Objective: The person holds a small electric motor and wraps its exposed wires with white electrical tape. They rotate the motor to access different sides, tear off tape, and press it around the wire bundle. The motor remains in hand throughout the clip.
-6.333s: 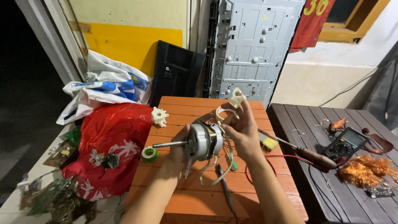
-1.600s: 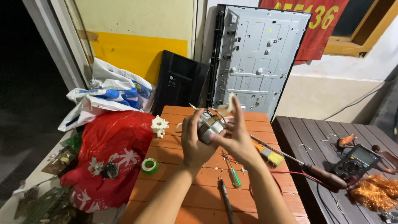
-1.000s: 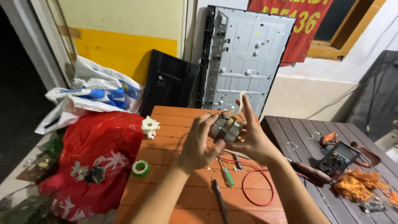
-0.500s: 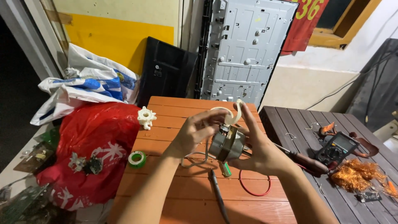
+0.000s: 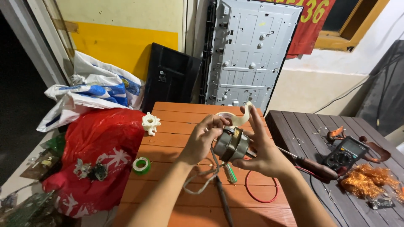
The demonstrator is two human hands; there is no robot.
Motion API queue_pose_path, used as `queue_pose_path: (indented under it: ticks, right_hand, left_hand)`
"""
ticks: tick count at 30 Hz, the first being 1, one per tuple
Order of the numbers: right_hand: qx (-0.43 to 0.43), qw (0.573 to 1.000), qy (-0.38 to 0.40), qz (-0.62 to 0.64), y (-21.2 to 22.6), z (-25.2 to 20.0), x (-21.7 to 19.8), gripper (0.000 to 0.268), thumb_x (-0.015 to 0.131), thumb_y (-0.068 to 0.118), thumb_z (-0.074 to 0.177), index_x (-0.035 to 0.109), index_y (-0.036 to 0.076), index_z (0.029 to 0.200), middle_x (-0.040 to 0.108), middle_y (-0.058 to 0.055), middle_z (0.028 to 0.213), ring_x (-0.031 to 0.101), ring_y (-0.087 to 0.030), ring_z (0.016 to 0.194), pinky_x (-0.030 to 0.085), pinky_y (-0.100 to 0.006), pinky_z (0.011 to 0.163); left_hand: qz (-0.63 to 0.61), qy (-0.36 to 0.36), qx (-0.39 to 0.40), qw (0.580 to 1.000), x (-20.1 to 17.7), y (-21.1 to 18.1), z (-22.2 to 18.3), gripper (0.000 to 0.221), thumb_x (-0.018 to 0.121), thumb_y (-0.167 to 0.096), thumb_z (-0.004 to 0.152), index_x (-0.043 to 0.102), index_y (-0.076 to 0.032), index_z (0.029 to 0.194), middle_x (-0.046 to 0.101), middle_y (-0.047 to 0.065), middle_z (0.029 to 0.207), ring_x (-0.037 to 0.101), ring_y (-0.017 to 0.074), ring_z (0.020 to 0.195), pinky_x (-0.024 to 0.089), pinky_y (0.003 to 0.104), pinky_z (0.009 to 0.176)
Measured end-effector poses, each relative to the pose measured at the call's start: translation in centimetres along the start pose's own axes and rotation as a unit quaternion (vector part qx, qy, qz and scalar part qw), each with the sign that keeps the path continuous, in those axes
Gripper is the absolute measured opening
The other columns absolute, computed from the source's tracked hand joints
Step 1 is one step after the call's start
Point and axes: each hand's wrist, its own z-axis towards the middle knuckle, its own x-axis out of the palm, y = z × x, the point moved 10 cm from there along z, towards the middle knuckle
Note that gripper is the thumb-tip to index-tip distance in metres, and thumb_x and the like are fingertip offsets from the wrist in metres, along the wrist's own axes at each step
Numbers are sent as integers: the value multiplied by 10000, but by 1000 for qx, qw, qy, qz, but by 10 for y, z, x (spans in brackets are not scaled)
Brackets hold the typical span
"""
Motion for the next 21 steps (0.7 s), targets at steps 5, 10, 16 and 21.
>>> queue_pose_path:
  ticks: [5,10,16,21]
  right_hand:
    - [1,999,-31,30,-36,4,6,1458,887,-54,595,-102,228,1629,55,-171,1709,392,-579,1334,453,-637,969]
    - [13,999,-41,17,-26,9,10,1430,884,-28,618,-103,217,1623,66,-189,1709,370,-636,1324,454,-651,970]
    - [11,998,-57,27,-37,9,8,1435,901,-8,632,-90,271,1631,61,-156,1715,375,-596,1349,475,-606,973]
    - [7,998,-53,23,-37,9,8,1441,911,-2,628,-103,236,1624,45,-196,1708,364,-628,1342,470,-622,981]
  left_hand:
    - [-38,-91,-121,988,-3,31,-11,123,530,-209,901,592,-103,911,597,95,910,501,185,820,406,311,719]
    - [-3,-138,-170,976,-4,48,-12,158,476,-250,926,564,-134,987,564,102,893,510,215,835,394,328,712]
    - [49,-149,-187,970,1,49,-20,388,426,-360,918,711,-201,1127,723,154,1102,636,277,1075,496,350,951]
    - [60,-179,-189,964,-2,44,-25,406,521,-493,983,714,-154,1098,701,146,1020,643,265,1009,500,398,892]
